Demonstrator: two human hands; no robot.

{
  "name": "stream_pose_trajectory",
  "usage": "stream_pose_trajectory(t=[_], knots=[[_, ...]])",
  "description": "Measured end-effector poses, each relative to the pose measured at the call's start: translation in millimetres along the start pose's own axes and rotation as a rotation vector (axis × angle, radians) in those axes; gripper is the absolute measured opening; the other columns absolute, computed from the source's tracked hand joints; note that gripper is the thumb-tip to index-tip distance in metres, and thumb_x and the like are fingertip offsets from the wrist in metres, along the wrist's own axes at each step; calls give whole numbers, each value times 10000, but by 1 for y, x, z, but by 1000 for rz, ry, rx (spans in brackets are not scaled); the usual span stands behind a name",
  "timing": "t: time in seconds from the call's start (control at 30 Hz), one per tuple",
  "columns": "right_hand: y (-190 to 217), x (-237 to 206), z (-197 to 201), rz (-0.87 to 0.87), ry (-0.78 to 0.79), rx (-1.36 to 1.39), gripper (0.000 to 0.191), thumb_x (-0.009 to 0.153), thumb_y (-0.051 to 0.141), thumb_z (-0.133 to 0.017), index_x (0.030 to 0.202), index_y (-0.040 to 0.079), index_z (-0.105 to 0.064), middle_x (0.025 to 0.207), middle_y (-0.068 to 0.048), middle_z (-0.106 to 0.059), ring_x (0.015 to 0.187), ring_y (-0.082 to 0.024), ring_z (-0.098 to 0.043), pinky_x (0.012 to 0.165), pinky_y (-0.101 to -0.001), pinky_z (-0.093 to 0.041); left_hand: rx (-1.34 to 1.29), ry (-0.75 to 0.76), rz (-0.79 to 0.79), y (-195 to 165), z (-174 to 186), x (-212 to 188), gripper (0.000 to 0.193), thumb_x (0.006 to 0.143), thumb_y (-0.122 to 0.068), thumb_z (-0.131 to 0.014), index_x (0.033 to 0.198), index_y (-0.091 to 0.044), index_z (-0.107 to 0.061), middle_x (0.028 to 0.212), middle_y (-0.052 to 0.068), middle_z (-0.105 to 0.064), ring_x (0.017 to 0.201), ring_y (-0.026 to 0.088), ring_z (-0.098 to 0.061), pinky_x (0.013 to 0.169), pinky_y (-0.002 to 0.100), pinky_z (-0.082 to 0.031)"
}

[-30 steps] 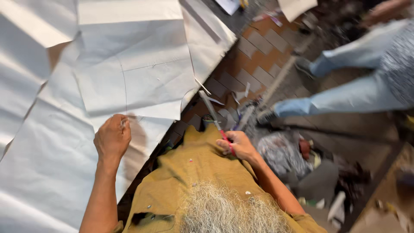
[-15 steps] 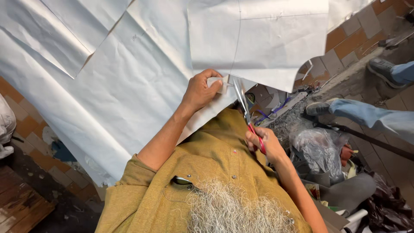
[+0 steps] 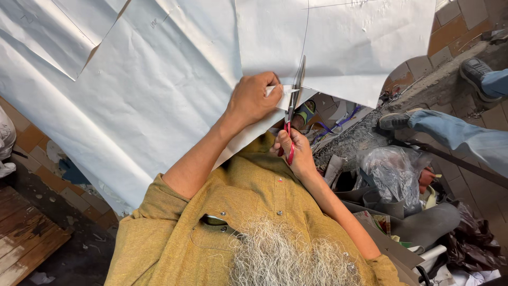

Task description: The person holds a cardboard garment pattern piece on a large sheet of white paper and traces around it with a pencil, then uses a steel ruler to draw straight guide lines. They then cut along the drawn lines with red-handled scissors, cutting the traced pattern shape out of the paper.

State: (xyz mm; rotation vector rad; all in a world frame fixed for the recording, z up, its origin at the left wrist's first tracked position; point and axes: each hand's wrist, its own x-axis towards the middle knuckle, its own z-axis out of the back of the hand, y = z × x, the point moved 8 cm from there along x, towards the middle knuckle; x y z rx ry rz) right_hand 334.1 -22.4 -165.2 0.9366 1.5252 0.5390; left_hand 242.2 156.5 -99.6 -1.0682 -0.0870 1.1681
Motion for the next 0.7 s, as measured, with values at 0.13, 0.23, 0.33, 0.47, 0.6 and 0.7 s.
stream_pose_trajectory(t=[0.13,0.23,0.33,0.47,0.6,0.7], knots=[[4,-3,-4,-19,-2,46,483,981,538,-573,950,56,-589,798,-12,-616,762,-134,-675,690,-273,-542,582,-178,-240,-10,7,5,336,982,-285,-632,1292,-160,-597,1291,107,-600,1183,279,-578,933,435,-536],[8,-5,-7,-24,-13,102,474,986,524,-590,953,51,-585,797,-19,-609,753,-141,-664,694,-277,-541,683,-343,-461,-10,18,13,701,1055,-407,-635,1657,-282,-299,1724,57,-98,1573,342,-92,1237,573,-249],[9,-9,-9,-56,-29,118,477,988,518,-593,934,45,-583,790,-24,-614,747,-142,-667,687,-276,-541,734,-372,-540,-6,20,21,766,1083,-574,-562,1709,-384,-163,1751,14,48,1583,342,81,1282,593,7],[16,-9,-14,-31,-47,25,493,1001,529,-577,927,42,-599,787,-23,-618,748,-131,-672,695,-260,-540,712,-143,-380,3,16,30,660,1114,-588,-399,1697,-410,-144,1756,-4,21,1595,342,71,1284,601,75],[21,-3,-19,-57,-111,-56,473,991,519,-574,932,50,-604,771,-28,-616,722,-132,-677,652,-259,-516,650,-45,-305,-2,23,27,627,1103,-581,-368,1678,-412,-186,1750,-3,-21,1598,346,37,1286,617,51],[28,-4,-22,-57,-141,-107,485,996,523,-565,933,45,-612,759,-27,-614,714,-131,-681,641,-257,-517,664,-66,-322,-10,30,24,626,1098,-584,-382,1672,-415,-199,1743,-6,-22,1592,343,40,1282,626,48]])
